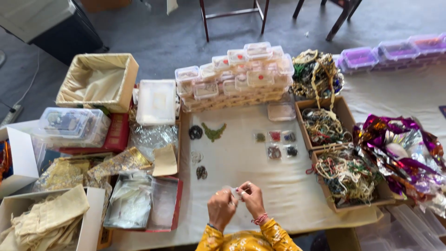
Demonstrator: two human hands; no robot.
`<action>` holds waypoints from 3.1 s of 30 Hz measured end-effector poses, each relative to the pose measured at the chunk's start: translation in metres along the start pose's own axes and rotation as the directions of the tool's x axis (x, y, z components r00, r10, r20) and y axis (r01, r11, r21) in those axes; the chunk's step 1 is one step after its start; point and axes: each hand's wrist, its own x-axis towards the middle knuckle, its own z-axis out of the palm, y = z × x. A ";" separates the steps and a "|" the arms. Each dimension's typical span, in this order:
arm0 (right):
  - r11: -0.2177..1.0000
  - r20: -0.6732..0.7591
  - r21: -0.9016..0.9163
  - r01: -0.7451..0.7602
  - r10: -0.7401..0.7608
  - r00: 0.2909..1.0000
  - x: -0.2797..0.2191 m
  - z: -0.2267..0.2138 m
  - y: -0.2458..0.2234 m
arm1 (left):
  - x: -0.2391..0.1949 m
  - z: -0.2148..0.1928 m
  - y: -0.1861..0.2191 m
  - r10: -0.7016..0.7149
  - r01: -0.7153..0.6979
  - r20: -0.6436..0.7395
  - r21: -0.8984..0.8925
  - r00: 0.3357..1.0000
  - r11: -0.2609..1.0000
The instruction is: Sorting and packaging jewelry components into small plastic bags and boxes.
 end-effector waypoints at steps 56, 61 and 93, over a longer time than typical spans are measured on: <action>0.972 0.466 -0.224 0.069 0.045 0.883 0.043 -0.035 0.037 | 0.006 0.097 -0.122 0.265 -0.267 0.202 -0.020 0.943 0.964; 0.963 0.371 -0.269 0.032 0.073 0.926 0.015 -0.006 -0.027 | 0.012 0.008 -0.055 0.110 -0.063 0.277 -0.172 0.955 0.983; 0.397 0.096 -0.895 0.203 -0.271 0.958 0.065 -0.007 0.010 | 0.009 -0.024 -0.076 -0.233 0.264 0.177 -0.174 0.956 0.949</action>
